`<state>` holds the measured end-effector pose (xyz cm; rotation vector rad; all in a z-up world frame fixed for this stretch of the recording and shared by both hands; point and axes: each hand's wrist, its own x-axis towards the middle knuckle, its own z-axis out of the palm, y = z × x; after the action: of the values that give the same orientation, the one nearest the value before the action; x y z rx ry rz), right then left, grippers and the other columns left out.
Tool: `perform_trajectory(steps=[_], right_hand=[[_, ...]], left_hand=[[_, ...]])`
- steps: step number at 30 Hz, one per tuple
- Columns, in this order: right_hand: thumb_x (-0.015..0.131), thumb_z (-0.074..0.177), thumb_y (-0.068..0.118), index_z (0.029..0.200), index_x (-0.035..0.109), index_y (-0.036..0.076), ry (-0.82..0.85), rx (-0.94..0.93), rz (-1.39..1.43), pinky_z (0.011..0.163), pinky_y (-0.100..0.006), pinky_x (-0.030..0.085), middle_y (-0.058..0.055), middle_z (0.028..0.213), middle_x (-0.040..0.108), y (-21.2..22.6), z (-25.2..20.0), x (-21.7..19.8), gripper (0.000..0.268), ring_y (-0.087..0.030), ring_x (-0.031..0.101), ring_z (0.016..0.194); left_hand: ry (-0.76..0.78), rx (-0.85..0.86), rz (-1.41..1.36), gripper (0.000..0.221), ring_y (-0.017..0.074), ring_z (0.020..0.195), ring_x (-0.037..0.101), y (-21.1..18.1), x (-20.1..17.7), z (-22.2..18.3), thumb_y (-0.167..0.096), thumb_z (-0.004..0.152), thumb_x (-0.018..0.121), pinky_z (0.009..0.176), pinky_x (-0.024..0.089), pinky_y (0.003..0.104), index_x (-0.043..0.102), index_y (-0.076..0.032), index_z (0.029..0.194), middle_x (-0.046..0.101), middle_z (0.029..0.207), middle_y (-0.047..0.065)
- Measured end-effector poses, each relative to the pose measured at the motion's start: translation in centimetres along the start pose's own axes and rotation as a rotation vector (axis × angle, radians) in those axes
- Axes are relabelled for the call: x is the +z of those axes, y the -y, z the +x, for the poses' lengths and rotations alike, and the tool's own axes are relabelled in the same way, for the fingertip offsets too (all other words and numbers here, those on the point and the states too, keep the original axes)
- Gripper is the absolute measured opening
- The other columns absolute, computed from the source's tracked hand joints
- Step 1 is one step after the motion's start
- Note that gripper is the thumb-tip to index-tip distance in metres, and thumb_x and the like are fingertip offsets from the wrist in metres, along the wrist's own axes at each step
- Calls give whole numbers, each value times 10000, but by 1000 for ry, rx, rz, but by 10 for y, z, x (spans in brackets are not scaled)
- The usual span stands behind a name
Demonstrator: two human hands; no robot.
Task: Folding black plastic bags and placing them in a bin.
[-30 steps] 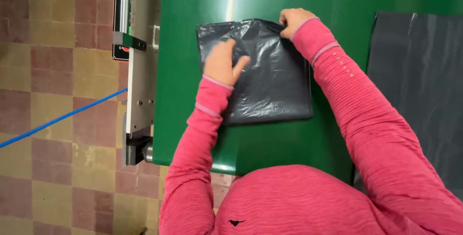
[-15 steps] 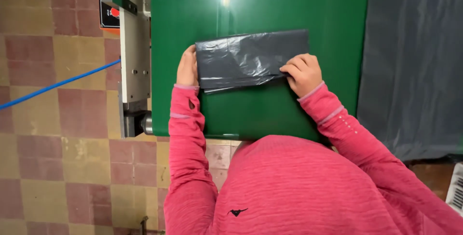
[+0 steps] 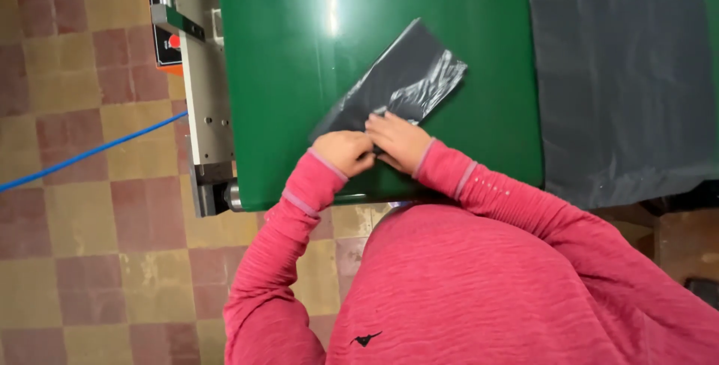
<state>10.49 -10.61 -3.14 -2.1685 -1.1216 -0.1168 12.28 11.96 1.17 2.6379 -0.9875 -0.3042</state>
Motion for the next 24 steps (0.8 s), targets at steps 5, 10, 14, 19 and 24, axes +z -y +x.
perform_trajectory(steps=[5, 10, 14, 19, 24], right_hand=[[667, 944, 91, 1186, 660, 36, -39, 510, 299, 1025, -483, 502, -180, 1122, 695, -34, -94, 54, 249, -318, 628, 1069], [570, 1101, 176, 1345, 643, 37, -606, 1075, 1057, 667, -441, 388, -154, 1083, 662, -77, -93, 49, 290, -245, 482, 759], [546, 1012, 190, 1316, 531, 48, -758, 1194, 1676, 760, -452, 629, -117, 1180, 676, -97, -83, 35, 336, -260, 731, 912], [594, 1052, 160, 1387, 457, 32, -728, 1008, 1510, 825, -451, 627, -166, 1170, 599, -56, -154, -6, 384, -291, 688, 922], [596, 1062, 4, 1124, 591, -25, -994, 862, 223, 888, -333, 598, -119, 1047, 663, 43, -272, -142, 69, -185, 688, 928]], left_hand=[[166, -262, -870, 453, 250, 891, 746, 40, 23, 67, -488, 947, 485, 717, 539, 344, 750, -120, 933, 771, 937, 73], [242, -700, -1134, 631, 241, 897, 748, 77, 63, 111, -649, 970, 372, 685, 525, 357, 727, -127, 980, 773, 973, 66], [-175, -682, -508, 485, 361, 913, 721, 34, 69, 99, -571, 995, 625, 778, 554, 459, 720, -95, 987, 755, 973, 131], [-383, -669, -120, 379, 405, 1059, 666, -59, 21, 101, -474, 1004, 698, 849, 534, 545, 665, -105, 1083, 727, 1092, 126], [-272, 79, 75, 820, 434, 1373, 447, -208, 25, 97, -440, 587, 840, 1049, 325, 676, 591, -127, 1302, 531, 1441, 163]])
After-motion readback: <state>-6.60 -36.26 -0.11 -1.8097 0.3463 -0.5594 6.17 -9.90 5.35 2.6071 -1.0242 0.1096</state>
